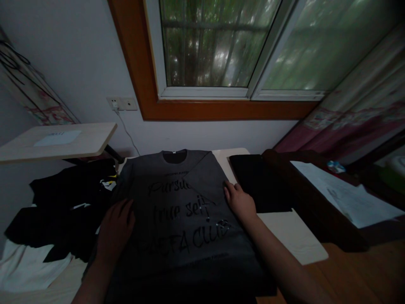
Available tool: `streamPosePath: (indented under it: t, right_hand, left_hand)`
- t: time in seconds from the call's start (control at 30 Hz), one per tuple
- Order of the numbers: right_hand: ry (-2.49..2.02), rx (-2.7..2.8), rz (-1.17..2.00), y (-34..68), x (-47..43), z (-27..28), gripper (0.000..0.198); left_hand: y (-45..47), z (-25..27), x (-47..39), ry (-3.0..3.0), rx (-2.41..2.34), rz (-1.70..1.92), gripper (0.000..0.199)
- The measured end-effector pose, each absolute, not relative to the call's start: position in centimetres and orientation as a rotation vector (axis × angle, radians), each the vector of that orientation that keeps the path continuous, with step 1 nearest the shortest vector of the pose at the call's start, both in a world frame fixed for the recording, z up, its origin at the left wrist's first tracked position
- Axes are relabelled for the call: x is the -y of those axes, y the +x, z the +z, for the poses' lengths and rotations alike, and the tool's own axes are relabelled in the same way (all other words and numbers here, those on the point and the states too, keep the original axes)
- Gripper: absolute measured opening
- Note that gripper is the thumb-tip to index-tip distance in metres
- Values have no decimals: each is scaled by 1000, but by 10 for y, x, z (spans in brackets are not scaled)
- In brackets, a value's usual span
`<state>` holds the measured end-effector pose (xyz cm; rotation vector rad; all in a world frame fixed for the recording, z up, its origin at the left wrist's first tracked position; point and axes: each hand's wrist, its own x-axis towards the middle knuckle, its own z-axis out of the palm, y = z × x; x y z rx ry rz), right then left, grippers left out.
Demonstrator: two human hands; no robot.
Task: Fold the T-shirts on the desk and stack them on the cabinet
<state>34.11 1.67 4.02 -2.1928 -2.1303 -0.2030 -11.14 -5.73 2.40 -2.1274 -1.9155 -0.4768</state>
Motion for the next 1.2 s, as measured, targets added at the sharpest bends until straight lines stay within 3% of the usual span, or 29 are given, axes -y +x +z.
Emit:
streamPosePath:
  t: [0.53,0.73,1.03,1.2]
  right_hand:
    - [-2291,2429,-238,354,-11,57,52]
    - [-2328,2525,-167,366,1,70,55]
    - [-2315,2504,-176,369,7,97,28]
    - [-2134,2465,-276,341,-8,109,27]
  left_hand:
    - [-106,39,94,-1783,2310,56,47]
    - [-102,43,110,-1843,2438,37,50]
    - [-112,61,124,-1915,2528,-31,58]
    - [-130,79,88,-1783,2419,-93,60]
